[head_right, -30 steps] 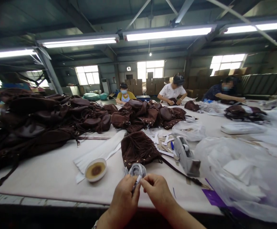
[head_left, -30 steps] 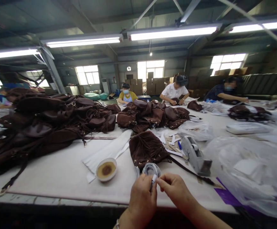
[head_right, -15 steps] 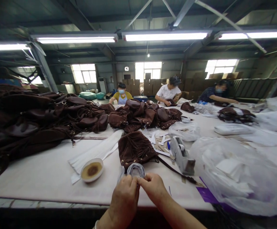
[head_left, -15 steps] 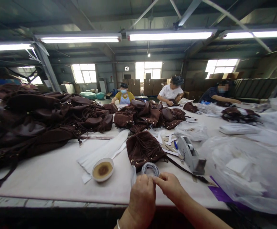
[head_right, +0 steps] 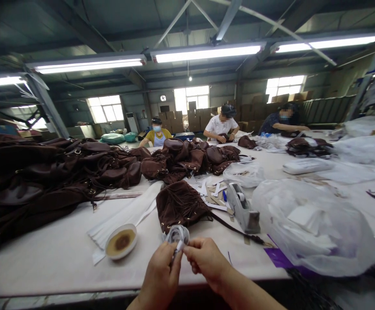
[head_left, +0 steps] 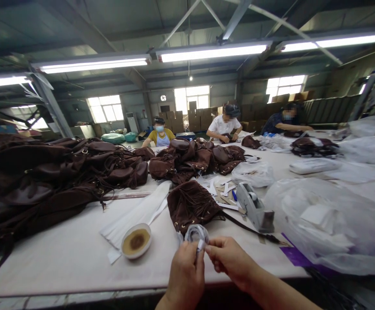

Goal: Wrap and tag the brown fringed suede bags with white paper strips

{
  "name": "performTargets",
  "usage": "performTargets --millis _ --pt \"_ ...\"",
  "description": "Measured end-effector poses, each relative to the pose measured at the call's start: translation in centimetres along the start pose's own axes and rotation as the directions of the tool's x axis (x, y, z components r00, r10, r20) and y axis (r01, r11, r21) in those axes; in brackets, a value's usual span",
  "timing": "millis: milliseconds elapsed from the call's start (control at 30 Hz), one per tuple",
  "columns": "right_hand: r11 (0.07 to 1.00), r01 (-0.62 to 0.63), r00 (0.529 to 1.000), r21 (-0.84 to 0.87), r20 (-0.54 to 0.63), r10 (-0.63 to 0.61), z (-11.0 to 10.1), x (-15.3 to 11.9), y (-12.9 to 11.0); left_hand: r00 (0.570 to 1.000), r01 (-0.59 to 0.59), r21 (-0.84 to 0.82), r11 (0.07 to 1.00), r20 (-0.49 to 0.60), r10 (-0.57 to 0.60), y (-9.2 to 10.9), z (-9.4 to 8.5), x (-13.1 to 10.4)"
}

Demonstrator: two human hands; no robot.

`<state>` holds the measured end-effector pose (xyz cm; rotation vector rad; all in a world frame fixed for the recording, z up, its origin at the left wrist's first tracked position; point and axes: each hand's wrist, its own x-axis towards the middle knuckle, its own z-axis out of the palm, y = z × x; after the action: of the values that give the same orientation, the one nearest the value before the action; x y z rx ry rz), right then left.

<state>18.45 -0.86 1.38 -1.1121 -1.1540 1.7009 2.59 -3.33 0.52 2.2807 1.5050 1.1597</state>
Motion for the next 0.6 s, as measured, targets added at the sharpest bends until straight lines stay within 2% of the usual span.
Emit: performTargets --millis 100,233,333,400,467,500,600 --pt "0.989 0.139 0.99 -0.049 -0.023 -0.14 0.3 0.2 0.1 0.981 0.169 -0.256 0.952 0.14 -0.136 0.4 -1.5 0.7" --pt "0.953 0.279 0.959 -0.113 -0.016 -0.283 0.6 0.4 -0.1 0.902 0.396 -0.479 0.783 0.361 -0.236 0.1 -2.9 0.9" --pt "0.96 0.269 0.963 -0.077 0.04 -0.267 0.8 0.6 -0.1 0.855 0.486 -0.578 0.656 0.469 -0.221 -1.1 -2.8 0.5" --pt "0.967 0.245 0.969 -0.068 0.06 -0.241 1.0 0.7 0.2 0.839 0.506 -0.602 0.618 0.509 -0.192 -2.1 -2.6 0.3" --pt "0.961 0.265 0.963 -0.081 0.069 -0.26 1.2 0.7 0.6 0.837 0.489 -0.592 0.64 0.526 -0.152 -2.7 -2.4 0.3" --pt "0.952 0.29 0.956 -0.1 0.069 -0.285 1.2 0.7 0.9 0.842 0.46 -0.571 0.68 0.524 -0.13 -2.8 -2.4 0.4" --pt "0.893 0.347 0.938 -0.287 0.096 -0.333 0.1 0.7 2.0 0.865 0.271 -0.427 0.863 0.502 -0.024 -2.6 -2.6 0.8"
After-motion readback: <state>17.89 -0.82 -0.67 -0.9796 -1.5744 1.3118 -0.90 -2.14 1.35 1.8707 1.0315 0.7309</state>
